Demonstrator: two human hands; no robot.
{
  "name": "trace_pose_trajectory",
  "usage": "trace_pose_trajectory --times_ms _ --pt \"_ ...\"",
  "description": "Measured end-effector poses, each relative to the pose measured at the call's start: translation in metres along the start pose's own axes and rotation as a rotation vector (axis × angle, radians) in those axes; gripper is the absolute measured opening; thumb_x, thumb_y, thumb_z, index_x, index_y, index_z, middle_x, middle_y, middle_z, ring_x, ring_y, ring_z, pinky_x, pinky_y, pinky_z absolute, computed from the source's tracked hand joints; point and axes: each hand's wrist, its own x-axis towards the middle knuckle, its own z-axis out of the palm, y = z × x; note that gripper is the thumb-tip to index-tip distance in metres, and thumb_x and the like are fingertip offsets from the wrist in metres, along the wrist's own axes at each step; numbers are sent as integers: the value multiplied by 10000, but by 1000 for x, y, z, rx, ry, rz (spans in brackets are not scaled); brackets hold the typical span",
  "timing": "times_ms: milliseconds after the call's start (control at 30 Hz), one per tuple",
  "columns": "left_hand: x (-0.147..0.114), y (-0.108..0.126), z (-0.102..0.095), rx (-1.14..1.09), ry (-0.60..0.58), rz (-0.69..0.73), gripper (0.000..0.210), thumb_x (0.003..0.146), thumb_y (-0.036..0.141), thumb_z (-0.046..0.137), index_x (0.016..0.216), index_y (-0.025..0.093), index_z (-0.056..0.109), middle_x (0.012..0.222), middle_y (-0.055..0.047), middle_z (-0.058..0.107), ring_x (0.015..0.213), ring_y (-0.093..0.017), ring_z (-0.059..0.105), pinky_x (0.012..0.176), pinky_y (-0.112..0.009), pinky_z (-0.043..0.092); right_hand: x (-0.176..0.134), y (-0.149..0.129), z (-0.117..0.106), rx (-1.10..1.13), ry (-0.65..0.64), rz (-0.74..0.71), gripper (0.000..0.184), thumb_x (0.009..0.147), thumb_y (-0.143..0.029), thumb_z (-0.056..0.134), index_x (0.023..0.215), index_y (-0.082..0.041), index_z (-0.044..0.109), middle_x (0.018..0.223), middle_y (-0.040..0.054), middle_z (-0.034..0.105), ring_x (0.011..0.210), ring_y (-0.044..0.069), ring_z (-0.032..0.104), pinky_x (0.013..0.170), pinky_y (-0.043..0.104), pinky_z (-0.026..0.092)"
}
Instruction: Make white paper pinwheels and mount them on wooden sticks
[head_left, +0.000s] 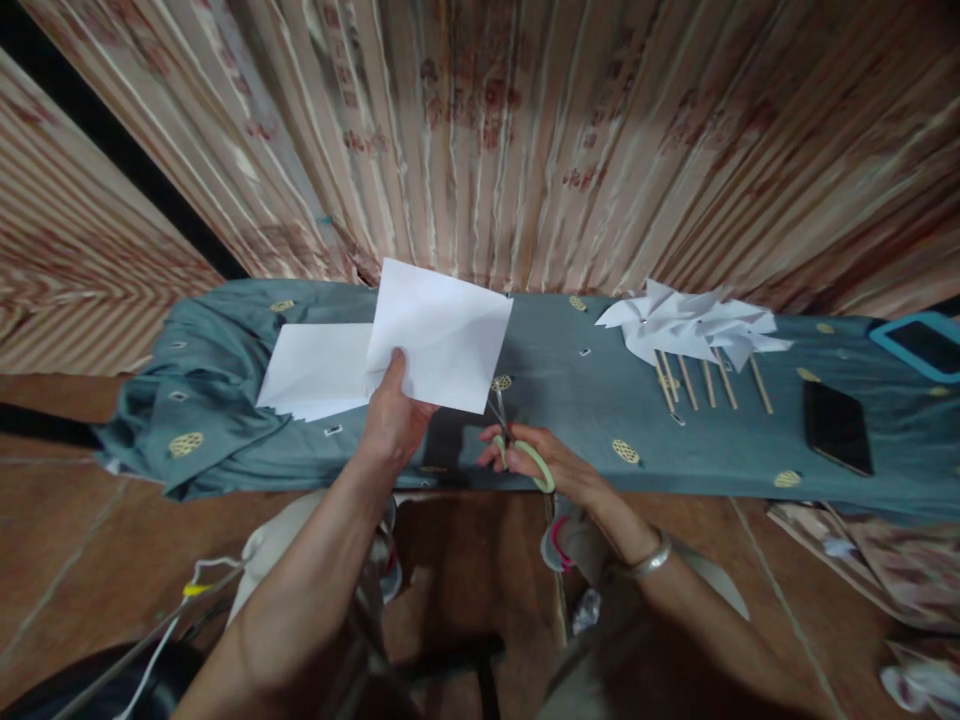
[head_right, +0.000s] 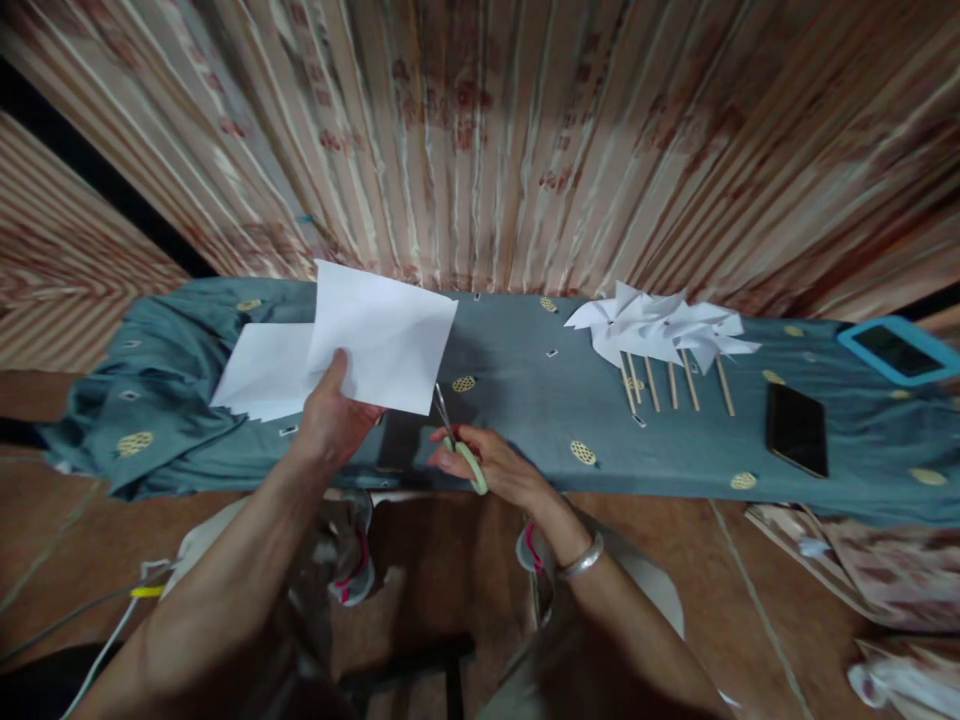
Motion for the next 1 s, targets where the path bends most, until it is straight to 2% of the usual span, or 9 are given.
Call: trace_pose_trajectory --times_ms 133,267,400,833,1000 --pt "3 -1 -6 62 -19 31 347 979 314 482 1244 131 612 1313 -129 661 1166 -236 653 957 -350 559 -2 4 5 -14 -74 38 722 681 -705 717 1138 -156 617 976 76 699 874 166 621 823 314 477" --pt "2 -4 -5 111 -54 23 369 974 326 482 1266 137 605 1303 -145 662 1169 -267 651 968 -407 552 1 5 6 -22 -60 59 683 688 -693 720 1103 -157 643 953 74 698 824 154 624 803 312 482" --pt "0 -7 -2 127 -35 9 374 979 319 464 1280 139 596 1268 -143 682 1165 -281 651 972 -448 549 2 6 5 -32 -38 46 607 721 -644 726 1086 -164 658 920 73 717 801 159 638 781 312 490" --pt "-2 -10 -2 140 -33 -2 327 975 320 463 1177 132 639 1214 -139 705 1159 -293 650 965 -437 548 5 6 7 -39 -24 60 605 714 -654 718 1041 -150 654 843 59 719 708 124 608 694 267 476" --pt "-2 -10 -4 147 -55 -4 348 968 335 475 1212 133 620 1229 -142 702 1173 -299 640 966 -450 546 5 6 8 -38 -26 54 555 735 -616 722 1038 -155 661 861 62 720 711 128 618 688 268 482"
